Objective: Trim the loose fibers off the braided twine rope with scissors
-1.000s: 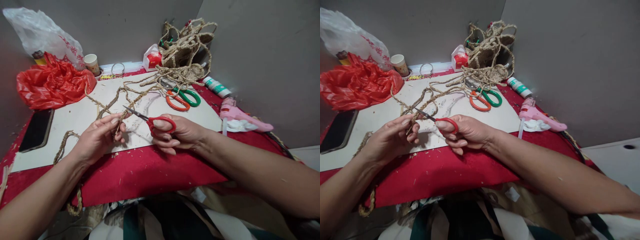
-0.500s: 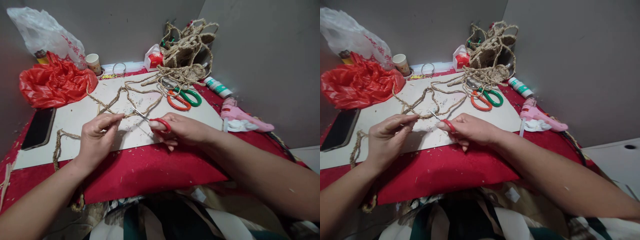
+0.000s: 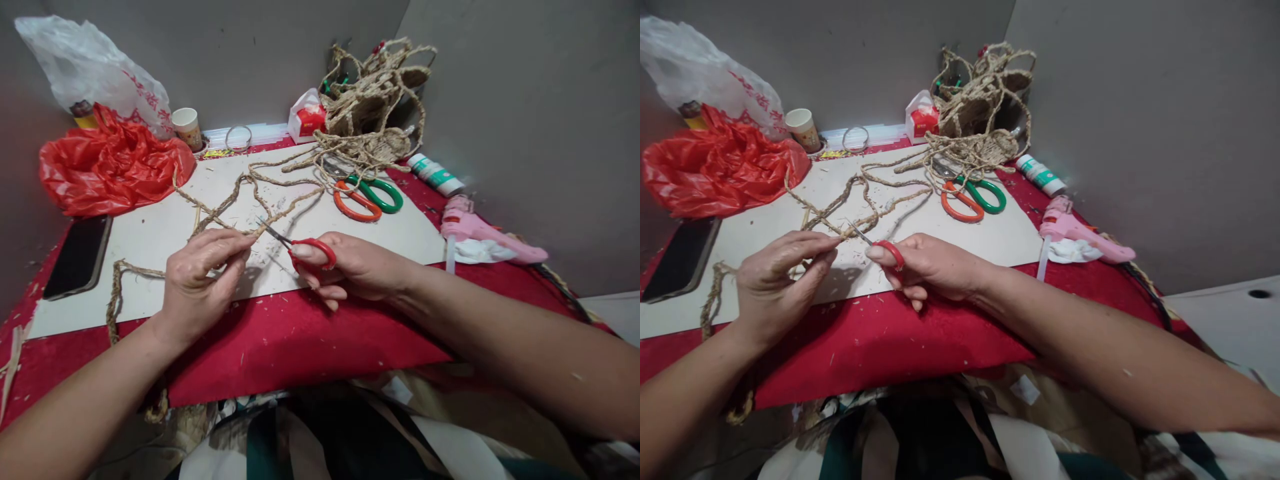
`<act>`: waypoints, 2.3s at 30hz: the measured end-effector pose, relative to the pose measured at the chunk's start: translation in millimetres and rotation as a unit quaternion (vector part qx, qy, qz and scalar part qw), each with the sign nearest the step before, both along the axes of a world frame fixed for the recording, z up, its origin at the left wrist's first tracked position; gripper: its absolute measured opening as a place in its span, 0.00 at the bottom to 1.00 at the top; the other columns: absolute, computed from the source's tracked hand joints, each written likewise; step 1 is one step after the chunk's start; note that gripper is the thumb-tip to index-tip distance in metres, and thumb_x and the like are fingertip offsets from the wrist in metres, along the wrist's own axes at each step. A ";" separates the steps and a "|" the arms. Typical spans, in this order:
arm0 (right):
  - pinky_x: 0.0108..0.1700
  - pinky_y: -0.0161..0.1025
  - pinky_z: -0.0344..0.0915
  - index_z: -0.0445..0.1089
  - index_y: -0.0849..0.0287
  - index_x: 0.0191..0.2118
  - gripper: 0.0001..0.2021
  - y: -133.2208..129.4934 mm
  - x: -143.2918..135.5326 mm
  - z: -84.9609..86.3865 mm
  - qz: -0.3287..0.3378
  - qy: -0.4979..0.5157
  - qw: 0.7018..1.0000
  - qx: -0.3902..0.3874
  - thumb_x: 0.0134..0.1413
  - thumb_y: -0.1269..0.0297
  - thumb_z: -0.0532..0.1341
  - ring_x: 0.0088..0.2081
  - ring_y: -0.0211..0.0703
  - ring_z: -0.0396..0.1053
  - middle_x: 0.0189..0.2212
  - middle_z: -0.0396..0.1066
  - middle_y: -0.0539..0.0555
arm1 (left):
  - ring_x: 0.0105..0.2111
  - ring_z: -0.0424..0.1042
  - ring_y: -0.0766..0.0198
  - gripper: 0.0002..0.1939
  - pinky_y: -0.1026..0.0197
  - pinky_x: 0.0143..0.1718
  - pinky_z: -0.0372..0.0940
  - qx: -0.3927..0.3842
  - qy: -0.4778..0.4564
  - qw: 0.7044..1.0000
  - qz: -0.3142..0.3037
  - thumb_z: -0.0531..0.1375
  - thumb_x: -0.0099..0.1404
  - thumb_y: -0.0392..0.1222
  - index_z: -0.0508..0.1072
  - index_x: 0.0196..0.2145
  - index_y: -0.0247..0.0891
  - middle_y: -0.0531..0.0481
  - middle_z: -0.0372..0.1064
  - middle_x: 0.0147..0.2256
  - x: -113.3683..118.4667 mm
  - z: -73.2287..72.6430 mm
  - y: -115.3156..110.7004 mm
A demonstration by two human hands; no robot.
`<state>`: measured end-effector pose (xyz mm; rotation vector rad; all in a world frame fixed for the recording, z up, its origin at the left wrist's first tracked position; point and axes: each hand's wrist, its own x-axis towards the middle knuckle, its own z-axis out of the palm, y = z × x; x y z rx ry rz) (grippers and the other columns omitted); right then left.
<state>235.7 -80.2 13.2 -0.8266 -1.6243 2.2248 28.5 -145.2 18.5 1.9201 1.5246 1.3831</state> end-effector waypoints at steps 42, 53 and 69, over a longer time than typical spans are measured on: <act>0.27 0.37 0.40 0.57 0.60 0.16 0.19 0.4 16.3 14.5 -0.024 -0.283 0.772 0.568 0.49 0.54 0.58 0.19 0.31 0.42 0.13 0.50 0.45 | 0.18 0.57 0.70 0.15 0.68 0.19 0.49 -0.345 -0.223 0.910 -0.047 0.60 0.57 0.38 0.79 0.42 0.41 0.54 0.62 0.16 -5.1 5.8 12.5; 0.25 0.35 0.42 0.58 0.61 0.15 0.17 7.4 20.1 14.3 -0.050 -0.213 0.859 0.463 0.49 0.60 0.59 0.19 0.30 0.46 0.13 0.50 0.44 | 0.19 0.59 0.73 0.15 0.69 0.21 0.53 -0.308 -0.272 0.908 -0.078 0.64 0.57 0.41 0.77 0.44 0.41 0.55 0.64 0.21 -8.7 -1.8 17.5; 0.20 0.31 0.49 0.55 0.60 0.15 0.28 11.4 9.2 16.1 -0.004 -0.138 0.968 0.209 0.46 0.41 0.62 0.16 0.29 0.51 0.11 0.54 0.45 | 0.25 0.70 0.70 0.18 0.68 0.29 0.64 -0.266 -0.294 0.913 -0.097 0.67 0.56 0.46 0.72 0.42 0.37 0.52 0.74 0.28 -10.2 2.1 18.9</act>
